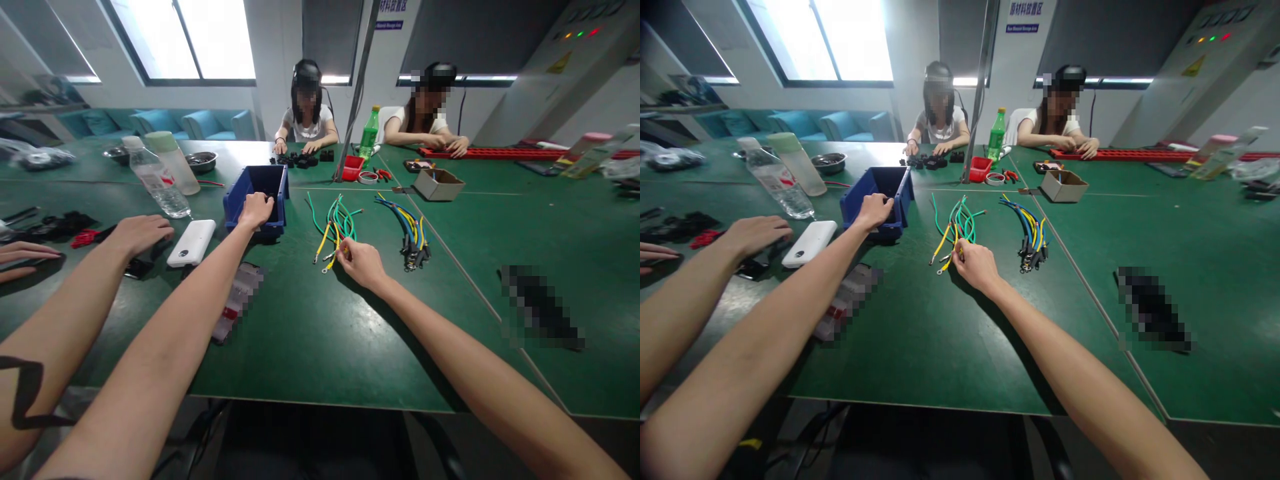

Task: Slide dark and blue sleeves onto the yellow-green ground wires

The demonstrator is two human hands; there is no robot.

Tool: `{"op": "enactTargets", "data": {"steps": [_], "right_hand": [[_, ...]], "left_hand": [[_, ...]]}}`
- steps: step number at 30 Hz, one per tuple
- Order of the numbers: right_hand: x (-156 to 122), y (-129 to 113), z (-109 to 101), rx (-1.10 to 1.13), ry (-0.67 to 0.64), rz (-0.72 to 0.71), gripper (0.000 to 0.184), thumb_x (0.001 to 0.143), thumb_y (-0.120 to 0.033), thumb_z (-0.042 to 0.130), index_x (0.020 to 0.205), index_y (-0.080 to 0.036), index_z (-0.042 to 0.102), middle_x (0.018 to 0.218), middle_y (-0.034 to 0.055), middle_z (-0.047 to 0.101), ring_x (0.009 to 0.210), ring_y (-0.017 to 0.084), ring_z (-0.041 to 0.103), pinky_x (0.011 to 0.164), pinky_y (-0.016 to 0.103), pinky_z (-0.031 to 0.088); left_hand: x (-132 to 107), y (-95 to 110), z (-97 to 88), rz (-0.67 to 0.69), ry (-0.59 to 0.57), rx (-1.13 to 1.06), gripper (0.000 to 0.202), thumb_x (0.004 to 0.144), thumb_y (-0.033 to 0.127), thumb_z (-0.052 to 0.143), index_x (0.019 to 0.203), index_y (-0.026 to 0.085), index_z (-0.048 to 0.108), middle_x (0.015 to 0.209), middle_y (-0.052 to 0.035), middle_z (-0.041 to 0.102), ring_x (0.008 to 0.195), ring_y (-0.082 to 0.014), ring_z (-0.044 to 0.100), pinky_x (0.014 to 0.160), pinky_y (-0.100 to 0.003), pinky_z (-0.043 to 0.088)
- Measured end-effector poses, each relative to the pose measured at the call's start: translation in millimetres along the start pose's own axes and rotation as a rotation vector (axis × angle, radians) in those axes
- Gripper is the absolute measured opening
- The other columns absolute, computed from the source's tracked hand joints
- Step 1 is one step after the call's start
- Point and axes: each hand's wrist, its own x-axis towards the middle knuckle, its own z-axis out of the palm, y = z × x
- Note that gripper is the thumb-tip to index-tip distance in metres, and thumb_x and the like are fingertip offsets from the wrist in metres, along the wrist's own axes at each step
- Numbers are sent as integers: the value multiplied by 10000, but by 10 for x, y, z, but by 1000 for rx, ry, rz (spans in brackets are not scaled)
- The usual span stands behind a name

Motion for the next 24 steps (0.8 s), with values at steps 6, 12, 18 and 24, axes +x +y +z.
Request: {"op": "enactTargets", "data": {"steps": [6,12,18,24], "right_hand": [[-19,4,-28,228,105,5,178,864,-307,501,901,-184,625,689,30,657,591,160,589,596,254,393],[-99,-58,-148,512,136,33,299,885,-373,478,1011,-170,659,784,49,684,613,162,605,613,279,452],[-131,-76,-101,919,163,180,366,875,-463,485,996,-170,669,799,41,668,530,124,575,531,259,462],[-152,-154,-93,1007,193,204,329,841,-465,547,945,-180,675,775,28,655,524,112,563,472,230,424]], "left_hand": [[32,-38,38,8,-12,-3,436,846,391,468,1105,94,654,1126,-188,635,1039,-309,578,928,-395,415],[-6,-5,20,0,-11,-25,424,843,426,473,1071,125,668,1089,-178,652,1023,-316,588,902,-401,427],[-74,77,-71,-53,74,-32,528,923,458,280,1027,95,649,1068,-215,644,1013,-334,584,862,-412,427],[-241,172,-215,-89,371,-207,548,979,380,147,971,143,640,968,-163,682,929,-267,622,832,-348,418]]}}
